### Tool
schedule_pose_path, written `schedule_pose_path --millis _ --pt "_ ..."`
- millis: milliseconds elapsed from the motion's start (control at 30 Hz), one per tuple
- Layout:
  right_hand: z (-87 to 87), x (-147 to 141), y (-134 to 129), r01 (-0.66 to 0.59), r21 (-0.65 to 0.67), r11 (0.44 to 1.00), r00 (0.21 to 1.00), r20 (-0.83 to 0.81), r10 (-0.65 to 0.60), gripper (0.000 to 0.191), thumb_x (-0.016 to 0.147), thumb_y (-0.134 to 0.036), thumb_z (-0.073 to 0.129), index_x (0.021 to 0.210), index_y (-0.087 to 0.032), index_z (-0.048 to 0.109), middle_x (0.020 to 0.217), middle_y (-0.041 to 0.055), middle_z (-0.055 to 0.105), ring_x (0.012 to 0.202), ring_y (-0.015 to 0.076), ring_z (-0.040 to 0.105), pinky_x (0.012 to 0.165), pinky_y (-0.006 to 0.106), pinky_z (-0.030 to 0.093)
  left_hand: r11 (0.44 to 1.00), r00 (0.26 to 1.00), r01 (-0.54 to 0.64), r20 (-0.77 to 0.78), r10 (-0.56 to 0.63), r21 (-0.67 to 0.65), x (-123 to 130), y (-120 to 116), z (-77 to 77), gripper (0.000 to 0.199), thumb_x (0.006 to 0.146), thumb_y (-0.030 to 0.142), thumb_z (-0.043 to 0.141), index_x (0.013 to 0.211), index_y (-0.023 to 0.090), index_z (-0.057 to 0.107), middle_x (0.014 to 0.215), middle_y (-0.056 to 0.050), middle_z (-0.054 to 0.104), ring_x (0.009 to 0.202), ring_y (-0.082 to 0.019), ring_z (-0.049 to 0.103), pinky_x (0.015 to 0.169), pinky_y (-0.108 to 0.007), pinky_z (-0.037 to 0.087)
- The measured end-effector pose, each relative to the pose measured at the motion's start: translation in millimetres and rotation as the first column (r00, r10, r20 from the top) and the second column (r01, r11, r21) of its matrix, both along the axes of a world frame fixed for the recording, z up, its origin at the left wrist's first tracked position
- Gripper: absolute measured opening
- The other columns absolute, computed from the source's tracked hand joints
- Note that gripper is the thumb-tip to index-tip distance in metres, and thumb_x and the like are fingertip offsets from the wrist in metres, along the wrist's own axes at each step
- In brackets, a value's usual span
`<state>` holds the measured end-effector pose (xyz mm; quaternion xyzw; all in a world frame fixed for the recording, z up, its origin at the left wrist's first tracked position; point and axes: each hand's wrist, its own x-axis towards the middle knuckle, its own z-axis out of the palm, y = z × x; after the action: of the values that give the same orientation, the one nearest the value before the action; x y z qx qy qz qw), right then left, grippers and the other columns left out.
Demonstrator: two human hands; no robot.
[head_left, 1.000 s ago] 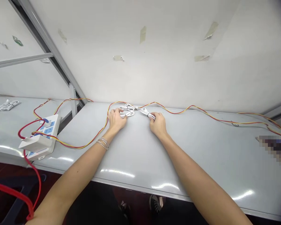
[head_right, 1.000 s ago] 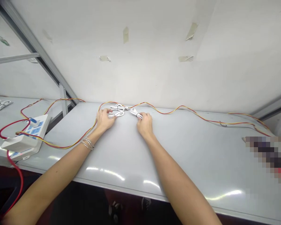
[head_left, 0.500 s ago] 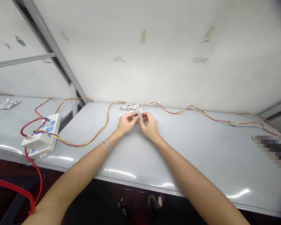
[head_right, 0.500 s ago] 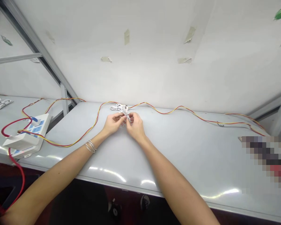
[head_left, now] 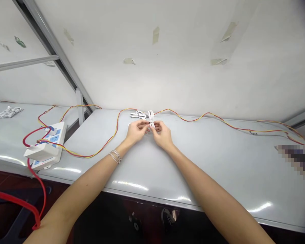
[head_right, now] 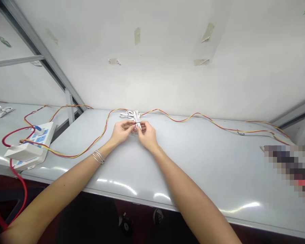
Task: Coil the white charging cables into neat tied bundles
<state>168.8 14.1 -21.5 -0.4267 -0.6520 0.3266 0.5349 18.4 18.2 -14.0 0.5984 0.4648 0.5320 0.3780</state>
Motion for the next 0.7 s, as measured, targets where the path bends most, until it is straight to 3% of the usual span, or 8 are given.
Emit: schedule_pose_path --millis 200,400,700 --pt "-2.9 0.4 4.2 -0.053 -0.104 0.993 0.992 -0.123 0.040 0.038 0.081 -0.050 0.066 0.099 -0.017 0.062 0.084 0.0072 0.070 0.071 0.0183 0.065 0.068 0.034 0.053 0.994 0.993 0.003 -0.116 0.009 0.108 -2.9 -2.5 4.0 0.028 0.079 0.027 0.070 0.104 0.015 0.067 0.092 -0.009 0.074 0.080 -0.018 0.073 0.069 -0.027 0.060" --pt "0.3 1.3 4.9 -0.147 -0.210 0.967 0.960 -0.264 0.089 0.047 0.073 -0.058 0.073 0.094 -0.017 0.063 0.077 0.0047 0.067 0.065 0.0154 0.061 0.061 0.029 0.052 0.986 0.974 -0.037 -0.214 0.072 0.165 -6.0 -2.1 6.9 0.018 0.081 0.026 0.069 0.096 0.018 0.071 0.094 -0.006 0.076 0.076 -0.017 0.073 0.070 -0.028 0.059" --pt "6.1 3.3 3.7 -0.209 -0.267 0.941 0.943 -0.310 0.122 0.053 0.065 -0.063 0.078 0.090 -0.018 0.065 0.075 0.0041 0.067 0.063 0.0149 0.060 0.059 0.030 0.052 0.978 0.969 -0.014 -0.237 0.064 0.206 -11.7 1.9 6.3 0.014 0.082 0.021 0.065 0.091 0.019 0.075 0.093 -0.005 0.077 0.082 -0.019 0.074 0.075 -0.031 0.060"
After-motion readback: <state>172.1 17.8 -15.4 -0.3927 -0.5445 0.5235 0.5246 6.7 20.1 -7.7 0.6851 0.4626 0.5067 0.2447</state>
